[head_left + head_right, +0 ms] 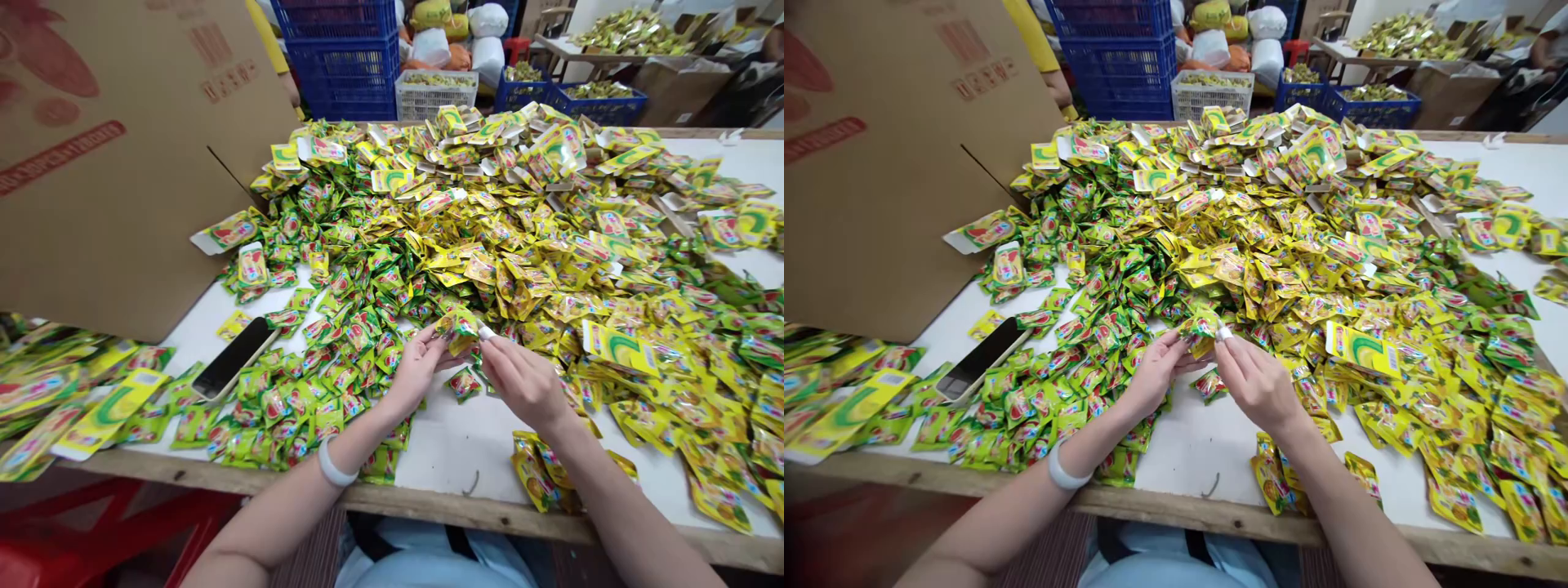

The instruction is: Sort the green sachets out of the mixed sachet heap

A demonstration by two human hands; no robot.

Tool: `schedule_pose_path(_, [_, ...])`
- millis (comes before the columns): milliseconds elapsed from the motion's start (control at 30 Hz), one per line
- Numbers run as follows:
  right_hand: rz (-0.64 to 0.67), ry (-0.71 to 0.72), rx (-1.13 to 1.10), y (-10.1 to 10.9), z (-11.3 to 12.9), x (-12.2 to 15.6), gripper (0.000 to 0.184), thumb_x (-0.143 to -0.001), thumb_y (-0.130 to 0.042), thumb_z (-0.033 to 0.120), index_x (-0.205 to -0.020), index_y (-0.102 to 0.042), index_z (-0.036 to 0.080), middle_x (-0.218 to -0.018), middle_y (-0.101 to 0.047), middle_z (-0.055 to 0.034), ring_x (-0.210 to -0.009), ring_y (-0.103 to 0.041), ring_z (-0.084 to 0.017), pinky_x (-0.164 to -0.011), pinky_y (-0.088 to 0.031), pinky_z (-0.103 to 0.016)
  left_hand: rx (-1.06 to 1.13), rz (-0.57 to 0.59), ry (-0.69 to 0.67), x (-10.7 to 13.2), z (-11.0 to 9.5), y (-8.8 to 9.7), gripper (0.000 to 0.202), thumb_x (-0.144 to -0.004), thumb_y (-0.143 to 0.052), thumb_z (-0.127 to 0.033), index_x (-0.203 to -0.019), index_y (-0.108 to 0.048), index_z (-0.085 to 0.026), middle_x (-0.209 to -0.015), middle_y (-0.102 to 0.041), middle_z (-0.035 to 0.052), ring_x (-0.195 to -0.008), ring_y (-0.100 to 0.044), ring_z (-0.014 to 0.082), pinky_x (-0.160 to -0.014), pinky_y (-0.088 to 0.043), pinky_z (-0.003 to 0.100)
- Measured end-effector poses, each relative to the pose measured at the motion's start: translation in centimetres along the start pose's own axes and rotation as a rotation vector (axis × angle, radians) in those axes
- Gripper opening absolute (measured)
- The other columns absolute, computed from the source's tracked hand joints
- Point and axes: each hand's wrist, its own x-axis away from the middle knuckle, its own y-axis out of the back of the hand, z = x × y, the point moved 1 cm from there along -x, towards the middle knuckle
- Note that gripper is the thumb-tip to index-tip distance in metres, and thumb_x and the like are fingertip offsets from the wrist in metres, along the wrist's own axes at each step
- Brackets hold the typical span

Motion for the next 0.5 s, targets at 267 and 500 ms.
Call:
schedule_pose_path(267, [-0.171, -0.928, -1.028, 0.1, -0.2, -0.7, 0.024, -0.083, -0.072, 0.034, -0.095, -0.064, 0.015, -0.081, -0.071, -0.0088, -0.077, -0.072, -0.025, -0.072, -0.062, -0.040, 0.046, -0.045, 0.010, -0.2, 0.4, 0.4, 0.046, -0.074, -0.070, -0.047, -0.103, -0.054, -0.015, -0.112, -0.068, 0.0129, -0.097, -0.069, 0.0296, -0.089, -0.056, 0.043])
schedule_pose_path(500, [0.070, -0.938, -1.043, -0.7, -0.5, -1.6, 0.041, -0.077, -0.073, 0.053, -0.090, -0.063, 0.015, -0.074, -0.068, -0.0080, -0.065, -0.069, -0.021, -0.065, -0.061, -0.035, -0.074, -0.018, -0.059, 0.4, -0.6, -0.2, 0.062, -0.068, -0.072, -0.064, -0.102, -0.056, -0.014, -0.098, -0.070, 0.0104, -0.086, -0.069, 0.0252, -0.082, -0.057, 0.041])
